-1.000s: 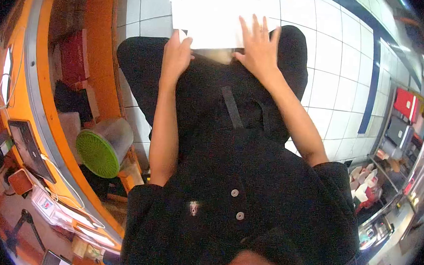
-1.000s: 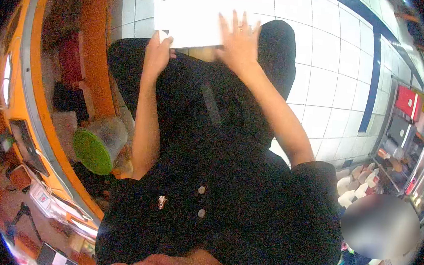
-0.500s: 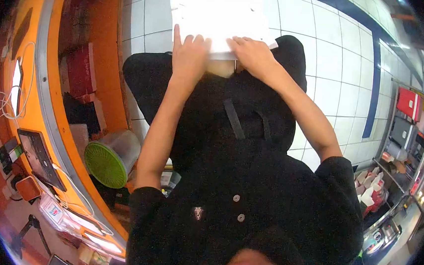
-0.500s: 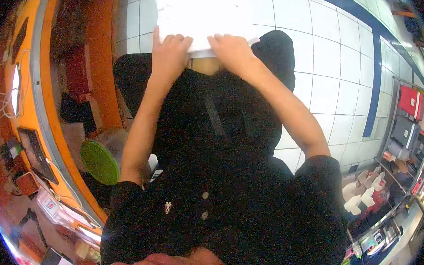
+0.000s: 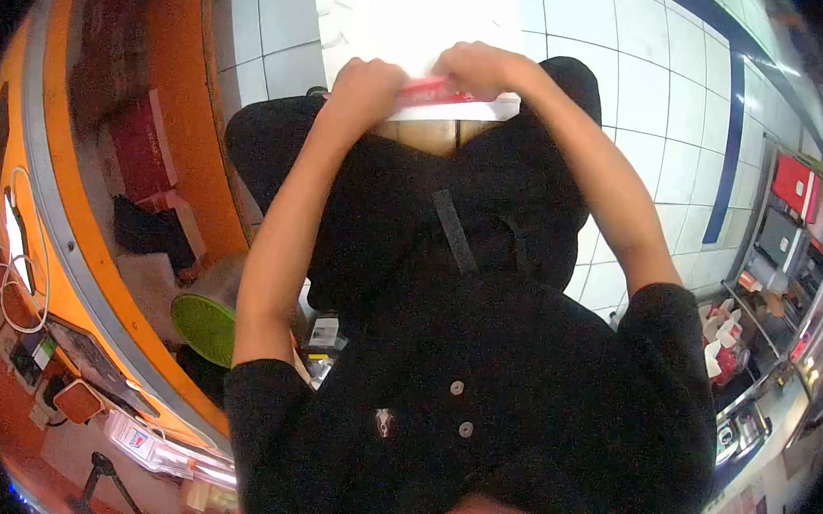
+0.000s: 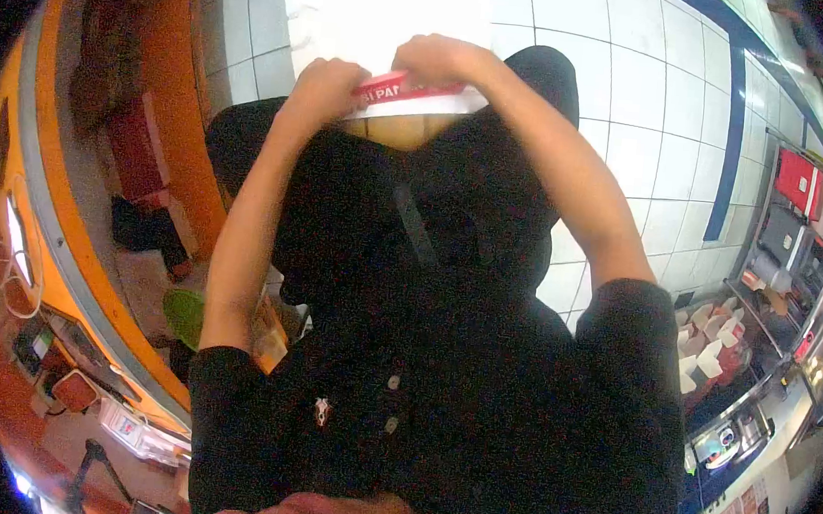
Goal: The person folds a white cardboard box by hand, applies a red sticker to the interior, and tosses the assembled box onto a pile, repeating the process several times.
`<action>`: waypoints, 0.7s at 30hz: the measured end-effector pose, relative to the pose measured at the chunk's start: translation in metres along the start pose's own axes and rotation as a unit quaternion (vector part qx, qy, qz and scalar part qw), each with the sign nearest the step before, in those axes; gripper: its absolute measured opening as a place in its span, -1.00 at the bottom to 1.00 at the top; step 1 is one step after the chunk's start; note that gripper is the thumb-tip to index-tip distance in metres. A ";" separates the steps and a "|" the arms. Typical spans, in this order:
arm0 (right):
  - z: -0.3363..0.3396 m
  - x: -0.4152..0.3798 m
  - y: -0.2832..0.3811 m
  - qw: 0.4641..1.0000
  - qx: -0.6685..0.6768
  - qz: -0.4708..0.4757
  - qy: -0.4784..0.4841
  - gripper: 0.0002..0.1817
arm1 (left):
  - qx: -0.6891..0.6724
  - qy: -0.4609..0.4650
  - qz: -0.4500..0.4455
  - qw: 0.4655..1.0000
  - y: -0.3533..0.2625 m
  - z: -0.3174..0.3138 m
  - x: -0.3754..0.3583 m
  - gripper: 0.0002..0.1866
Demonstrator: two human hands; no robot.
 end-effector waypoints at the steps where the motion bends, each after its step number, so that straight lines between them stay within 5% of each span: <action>1: -0.007 0.013 -0.014 1.000 0.019 0.016 0.013 -0.74 | -0.009 0.010 -0.008 1.000 0.001 -0.003 0.005 -0.78; 6: -0.009 0.020 -0.001 0.985 0.088 0.024 0.149 -0.60 | 0.019 0.014 -0.034 0.999 -0.014 -0.010 0.001 -0.74; 7: -0.012 0.030 -0.009 0.979 0.135 0.102 0.117 -0.44 | 0.014 -0.010 -0.023 1.000 -0.013 -0.028 -0.006 -0.66; 9: 0.058 0.023 0.003 0.983 0.141 0.101 -0.054 -0.40 | 0.028 -0.070 -0.013 0.997 -0.028 -0.026 -0.042 -0.58; 10: 0.083 0.032 -0.020 0.979 0.137 -0.002 -0.151 -0.33 | 0.019 -0.187 -0.023 0.982 -0.033 -0.023 -0.063 -0.53; 11: 0.097 0.051 -0.047 0.955 -0.007 0.024 -0.294 -0.20 | 0.017 -0.185 -0.021 0.982 -0.034 -0.030 -0.071 -0.49; 13: 0.136 0.058 -0.051 0.927 -0.125 -0.085 -0.344 -0.01 | -0.028 -0.214 -0.004 0.976 -0.039 -0.027 -0.085 -0.49; 17: 0.128 0.107 -0.058 0.969 -0.122 -0.144 -0.157 0.07 | -0.041 -0.212 0.016 0.976 -0.042 -0.017 -0.089 -0.46; 21: 0.134 0.112 -0.061 0.969 -0.108 -0.137 -0.175 0.06 | -0.059 -0.209 0.036 0.975 -0.039 -0.027 -0.087 -0.42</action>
Point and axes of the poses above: each hand's wrist, its own x-axis towards the middle knuckle, its own z-axis out of the back of the hand, y = z × x, the point moved 9 cm from there along x, towards the middle knuckle, and after that the axes turned 4 degrees about z, right-handed, at the moved point
